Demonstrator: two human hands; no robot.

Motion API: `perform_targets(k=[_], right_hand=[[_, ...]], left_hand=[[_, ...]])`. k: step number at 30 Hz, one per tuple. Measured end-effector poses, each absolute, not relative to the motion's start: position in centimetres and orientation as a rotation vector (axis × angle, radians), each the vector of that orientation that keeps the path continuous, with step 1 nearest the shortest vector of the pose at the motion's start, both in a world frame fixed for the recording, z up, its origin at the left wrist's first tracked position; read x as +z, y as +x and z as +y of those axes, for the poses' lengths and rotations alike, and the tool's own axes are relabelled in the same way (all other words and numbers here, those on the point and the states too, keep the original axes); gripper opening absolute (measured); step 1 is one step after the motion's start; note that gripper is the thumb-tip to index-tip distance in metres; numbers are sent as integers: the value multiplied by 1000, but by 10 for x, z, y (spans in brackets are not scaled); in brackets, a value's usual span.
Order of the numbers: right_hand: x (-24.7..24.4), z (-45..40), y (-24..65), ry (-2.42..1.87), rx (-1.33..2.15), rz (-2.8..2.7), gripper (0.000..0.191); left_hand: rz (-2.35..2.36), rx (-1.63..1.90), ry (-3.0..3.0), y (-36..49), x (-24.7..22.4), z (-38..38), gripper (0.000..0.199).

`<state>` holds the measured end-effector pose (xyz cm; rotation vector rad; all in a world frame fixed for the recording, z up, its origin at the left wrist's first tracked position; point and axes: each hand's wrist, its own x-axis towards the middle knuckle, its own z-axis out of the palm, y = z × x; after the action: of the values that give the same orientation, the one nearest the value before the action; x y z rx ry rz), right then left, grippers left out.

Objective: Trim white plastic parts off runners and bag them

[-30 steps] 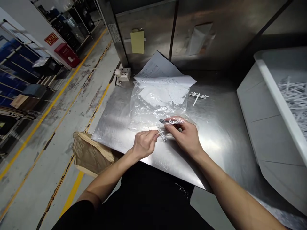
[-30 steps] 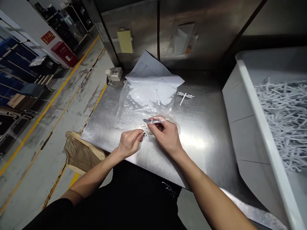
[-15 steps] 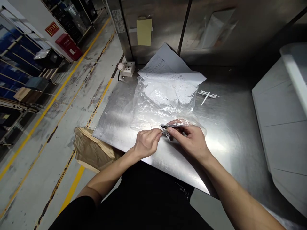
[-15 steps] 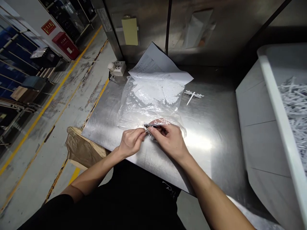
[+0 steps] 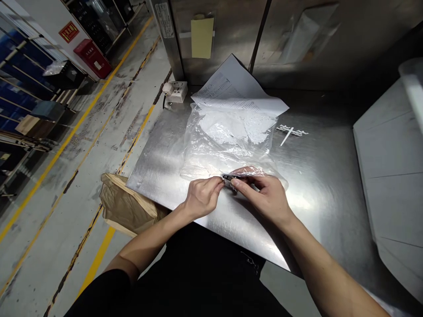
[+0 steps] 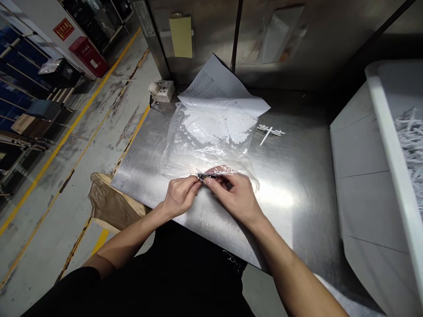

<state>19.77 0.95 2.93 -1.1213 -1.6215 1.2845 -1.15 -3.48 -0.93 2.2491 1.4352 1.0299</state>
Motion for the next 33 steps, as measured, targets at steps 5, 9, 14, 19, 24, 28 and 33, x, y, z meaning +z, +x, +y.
perform_targets(k=[5,9,14,19,24,28,33], right_hand=[[32,10,200,-1128,1263,-1617,22],[31,10,199,-1106,1245,-1626,20],[29,9,199,-1107,1225,-1640,20],[24,9,202,-1148,1212,-1691,26],[22,10,203,-1180,1208,-1718,30],[21,10,204,-1156,1206,-1709,32],[23,12,210,-1137,1214,-1750,33]], left_hand=[[1433,1026,2205,-13,-10,-35,29],[1427,1035,2227,-14,-10,-35,29],[1403,1073,2294,-12,-10,-34,25],[1413,1059,2333,-12,-12,-34,25],[1413,1025,2350,-13,-12,-33,25],[1417,1019,2376,-14,-13,-33,25],[1412,1008,2398,-13,-13,-33,27]])
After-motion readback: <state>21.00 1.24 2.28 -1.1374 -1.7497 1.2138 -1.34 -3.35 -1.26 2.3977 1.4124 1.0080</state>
